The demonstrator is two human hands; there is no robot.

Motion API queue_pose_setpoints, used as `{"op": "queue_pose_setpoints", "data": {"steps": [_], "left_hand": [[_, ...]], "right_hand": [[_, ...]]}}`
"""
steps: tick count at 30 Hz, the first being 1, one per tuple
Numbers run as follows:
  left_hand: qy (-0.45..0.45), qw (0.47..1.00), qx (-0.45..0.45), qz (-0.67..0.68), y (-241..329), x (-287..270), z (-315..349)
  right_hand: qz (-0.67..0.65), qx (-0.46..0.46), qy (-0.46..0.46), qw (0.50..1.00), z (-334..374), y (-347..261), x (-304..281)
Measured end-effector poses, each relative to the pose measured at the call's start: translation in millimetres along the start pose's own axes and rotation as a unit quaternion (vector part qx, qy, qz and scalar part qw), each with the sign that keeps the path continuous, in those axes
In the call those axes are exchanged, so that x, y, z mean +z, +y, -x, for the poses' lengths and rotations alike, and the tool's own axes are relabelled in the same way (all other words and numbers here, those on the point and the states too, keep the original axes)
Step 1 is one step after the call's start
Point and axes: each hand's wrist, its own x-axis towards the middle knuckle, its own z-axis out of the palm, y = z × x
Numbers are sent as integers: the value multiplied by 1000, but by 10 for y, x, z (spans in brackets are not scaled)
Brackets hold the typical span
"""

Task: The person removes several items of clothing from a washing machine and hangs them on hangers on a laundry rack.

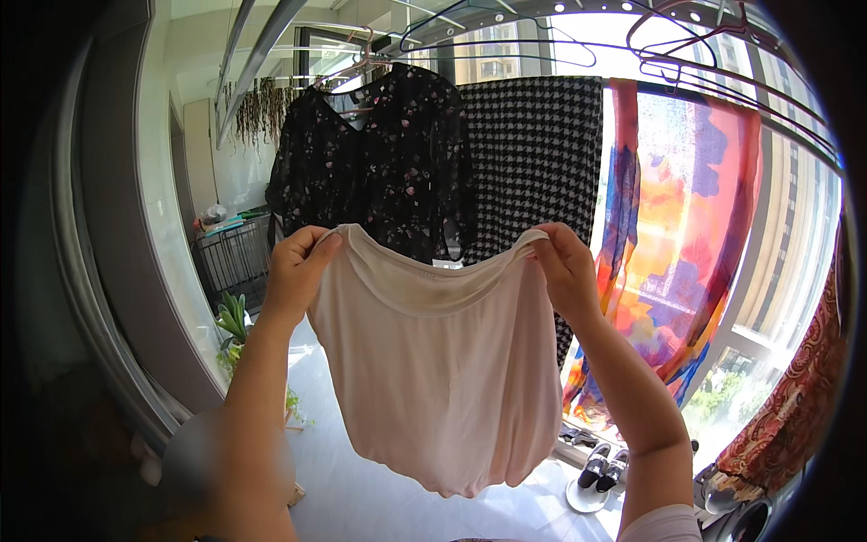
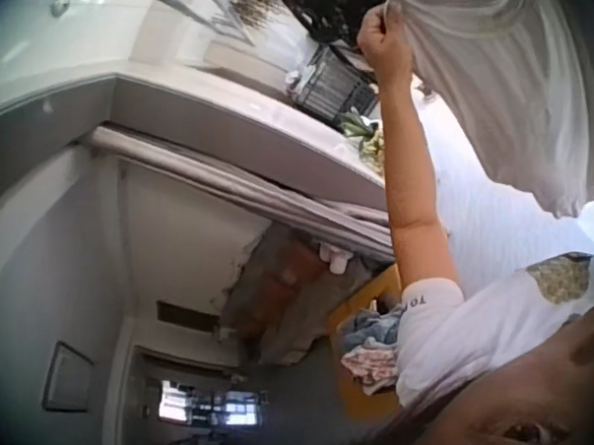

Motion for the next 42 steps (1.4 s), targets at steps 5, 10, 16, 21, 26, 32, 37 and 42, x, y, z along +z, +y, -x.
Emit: {"op": "queue_pose_setpoints", "data": {"steps": [5,10,16,21,26,32,37,42], "left_hand": [[-122,988,1,93,169,621,-70],[-208,972,-20,104,266,982,-79],[-167,962,-81,202,311,1134,-138],[-159,970,-62,174,133,1260,-168],[-85,980,-59,169,35,1241,-282],[-22,983,-20,180,133,1357,-737],[1,979,4,206,278,1497,-1124],[24,971,-13,238,225,1642,-1523]], "right_hand": [[12,-7,-22,1000,-212,-365,278],[61,-50,-11,997,-244,-732,529],[47,-22,-1,999,-245,-646,528],[57,-15,-5,998,-253,-495,516],[23,-26,-249,968,-707,-356,139],[253,-242,121,929,-1637,-349,-177],[533,-361,339,686,-2343,-511,-360],[507,-125,176,835,-2773,-704,-537]]}}
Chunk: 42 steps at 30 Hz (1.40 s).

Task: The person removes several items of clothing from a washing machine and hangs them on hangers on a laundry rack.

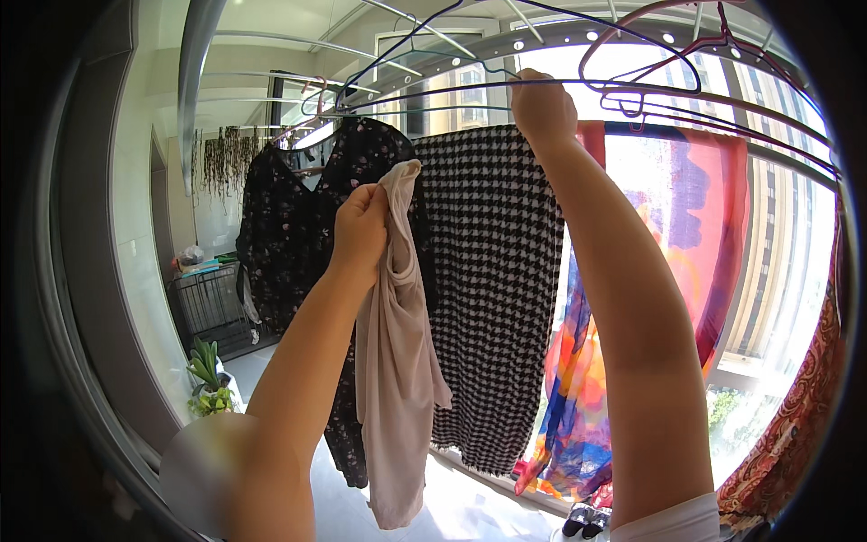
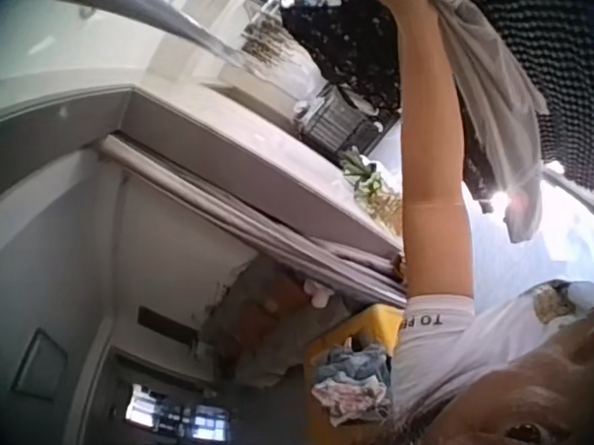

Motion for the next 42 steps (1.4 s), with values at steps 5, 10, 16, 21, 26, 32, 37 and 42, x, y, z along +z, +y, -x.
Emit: {"op": "queue_pose_setpoints", "data": {"steps": [5,10,16,21,26,32,37,42], "left_hand": [[63,995,38,-63,50,180,-752],[104,907,220,-343,151,614,-1273],[49,986,104,-117,220,770,-1292],[35,987,100,-119,38,643,-971],[-121,971,-131,157,-330,260,-93],[-73,959,-258,94,-886,-122,1198],[-86,943,-320,-18,-1163,-515,2180],[-24,929,-369,-6,-1297,-878,2767]], "right_hand": [[-148,75,-16,986,35,-72,208],[-156,154,1,976,-14,57,-8],[-118,99,103,983,56,146,88],[-138,64,154,976,625,384,181],[-260,107,70,957,2090,778,199],[-408,201,-180,872,3812,982,-78],[-542,275,-422,673,3943,379,-192],[-505,374,-423,653,4473,39,-197]]}}
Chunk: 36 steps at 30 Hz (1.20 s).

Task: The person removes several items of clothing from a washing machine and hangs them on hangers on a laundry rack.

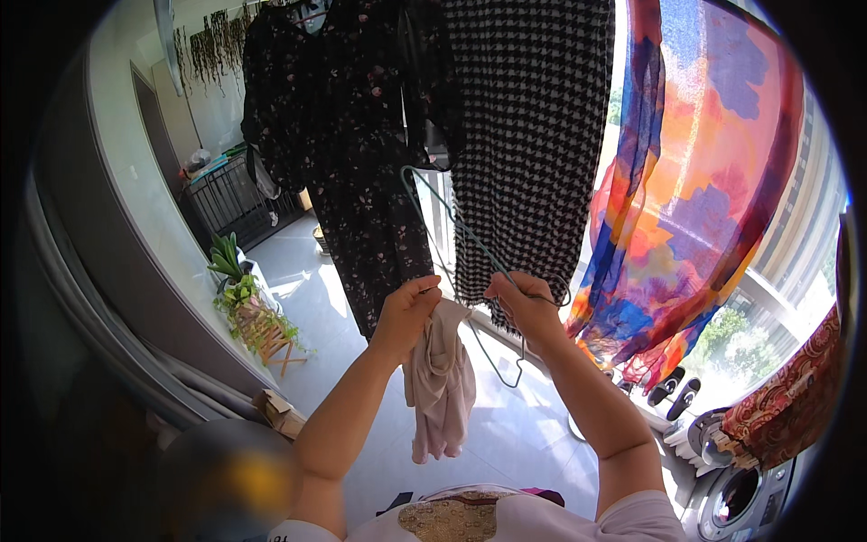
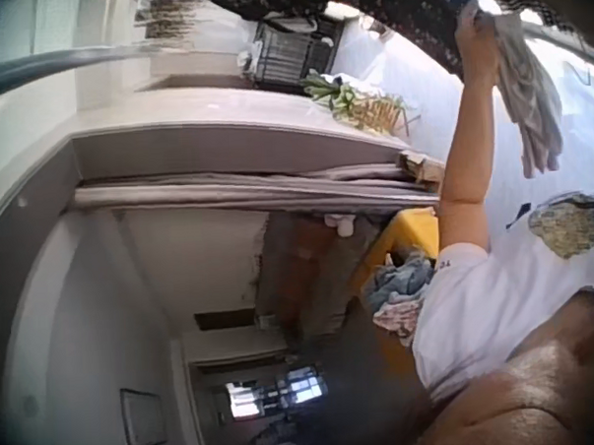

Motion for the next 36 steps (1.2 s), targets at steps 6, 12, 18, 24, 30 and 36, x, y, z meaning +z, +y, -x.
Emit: {"op": "queue_pose_setpoints", "data": {"steps": [6,12,18,24,30,36], "left_hand": [[-50,998,-26,-7,-251,-390,522],[8,996,-28,-85,-444,-679,809],[-83,879,41,-468,-442,-1213,1292],[-32,938,-67,-338,-493,-1374,1288],[60,986,41,151,-581,-944,1050],[122,975,-59,175,-345,-766,846]], "right_hand": [[37,22,-122,992,450,527,603],[-163,192,-108,962,546,823,885],[-50,91,-81,991,466,573,745],[41,108,-134,984,382,600,417],[15,62,-117,991,334,644,534],[75,23,-89,993,217,855,349]]}}
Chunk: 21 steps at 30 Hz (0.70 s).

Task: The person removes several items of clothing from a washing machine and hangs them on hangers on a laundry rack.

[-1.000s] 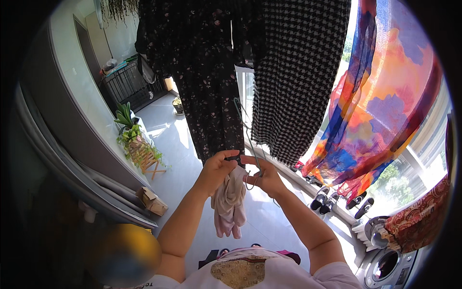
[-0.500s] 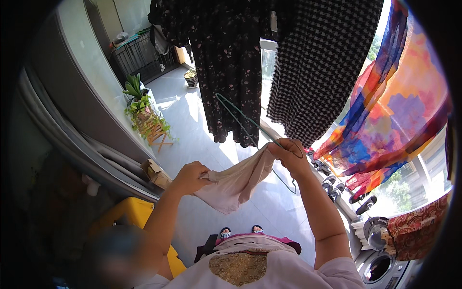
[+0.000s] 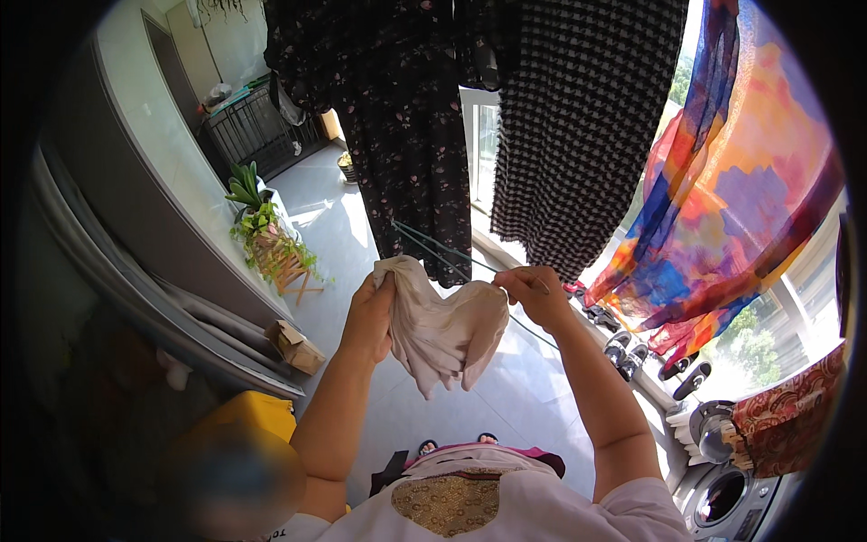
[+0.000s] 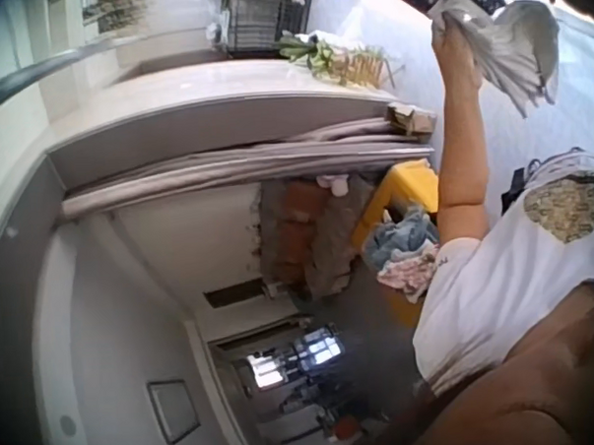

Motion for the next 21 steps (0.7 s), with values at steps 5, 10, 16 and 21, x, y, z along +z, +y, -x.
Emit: {"op": "queue_pose_setpoints", "data": {"steps": [5,10,16,21], "left_hand": [[-18,1000,3,14,127,189,24],[-88,992,19,90,494,523,34],[-180,955,118,204,910,963,-25],[-111,967,194,120,981,951,-118]], "right_hand": [[-12,61,25,998,55,152,-43],[-46,35,-14,998,189,582,127],[-93,162,-191,964,634,910,432],[-152,199,-189,950,656,873,477]]}}
